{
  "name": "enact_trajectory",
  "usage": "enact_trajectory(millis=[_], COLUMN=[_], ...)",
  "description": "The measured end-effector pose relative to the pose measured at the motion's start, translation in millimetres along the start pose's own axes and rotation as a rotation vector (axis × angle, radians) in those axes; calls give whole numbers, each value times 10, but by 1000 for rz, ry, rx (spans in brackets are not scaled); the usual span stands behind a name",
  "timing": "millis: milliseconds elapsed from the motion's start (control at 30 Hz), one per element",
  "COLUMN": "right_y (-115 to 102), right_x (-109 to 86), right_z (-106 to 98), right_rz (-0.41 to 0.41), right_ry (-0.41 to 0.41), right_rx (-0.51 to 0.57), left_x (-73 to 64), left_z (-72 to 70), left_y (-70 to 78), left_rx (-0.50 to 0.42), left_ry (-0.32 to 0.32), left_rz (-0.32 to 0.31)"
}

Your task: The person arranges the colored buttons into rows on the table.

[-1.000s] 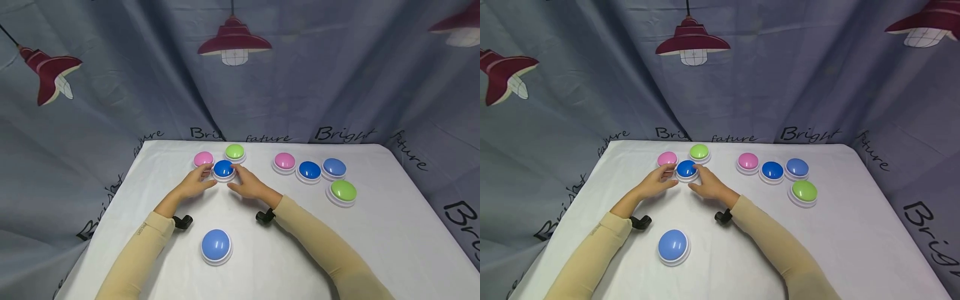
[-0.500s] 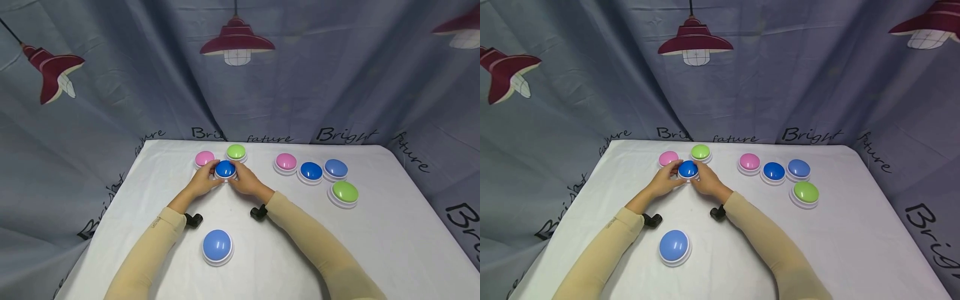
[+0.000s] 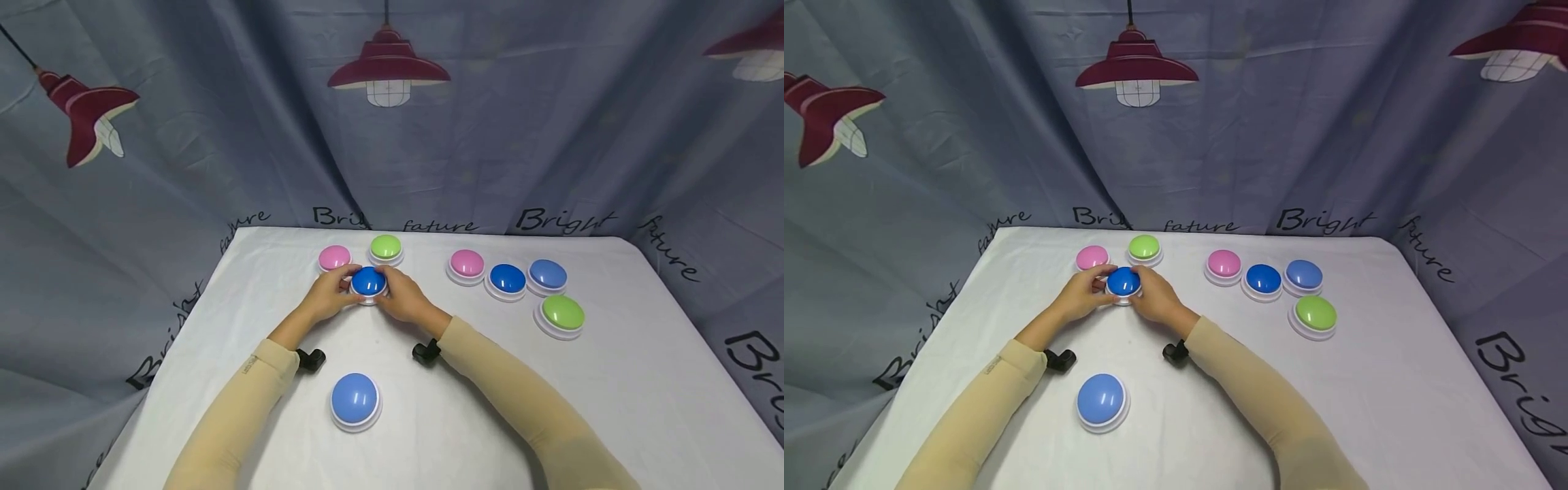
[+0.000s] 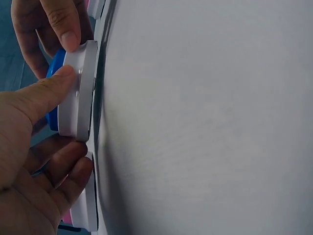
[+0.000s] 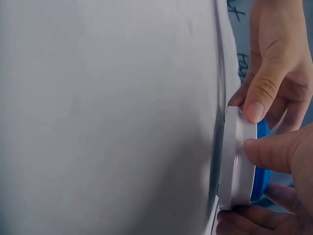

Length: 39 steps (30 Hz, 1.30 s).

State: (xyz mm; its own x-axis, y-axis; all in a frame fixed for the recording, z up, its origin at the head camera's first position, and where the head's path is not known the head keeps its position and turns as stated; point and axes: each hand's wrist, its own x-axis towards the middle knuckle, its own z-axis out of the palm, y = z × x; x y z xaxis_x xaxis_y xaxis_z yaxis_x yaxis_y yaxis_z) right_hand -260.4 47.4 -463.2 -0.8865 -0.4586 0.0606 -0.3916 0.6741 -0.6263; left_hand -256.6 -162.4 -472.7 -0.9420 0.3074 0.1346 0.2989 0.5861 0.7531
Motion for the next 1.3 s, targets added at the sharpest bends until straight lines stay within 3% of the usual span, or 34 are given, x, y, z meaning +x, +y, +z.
enact_trajectory(millis=[633,867,1300], right_y=[-263,-309,-292], right_x=[-560,-765,-991], right_z=[28,45,80], right_rz=[-41,-99,-169], right_ry=[-52,-48,-6], right_rx=[-35,-47,-58], left_x=[-495,-677,-831], left_z=[-61,-31,28], left_y=[166,230,326], left_rx=[108,125,149], left_ry=[-58,-77,-71], left_rz=[46,51,80])
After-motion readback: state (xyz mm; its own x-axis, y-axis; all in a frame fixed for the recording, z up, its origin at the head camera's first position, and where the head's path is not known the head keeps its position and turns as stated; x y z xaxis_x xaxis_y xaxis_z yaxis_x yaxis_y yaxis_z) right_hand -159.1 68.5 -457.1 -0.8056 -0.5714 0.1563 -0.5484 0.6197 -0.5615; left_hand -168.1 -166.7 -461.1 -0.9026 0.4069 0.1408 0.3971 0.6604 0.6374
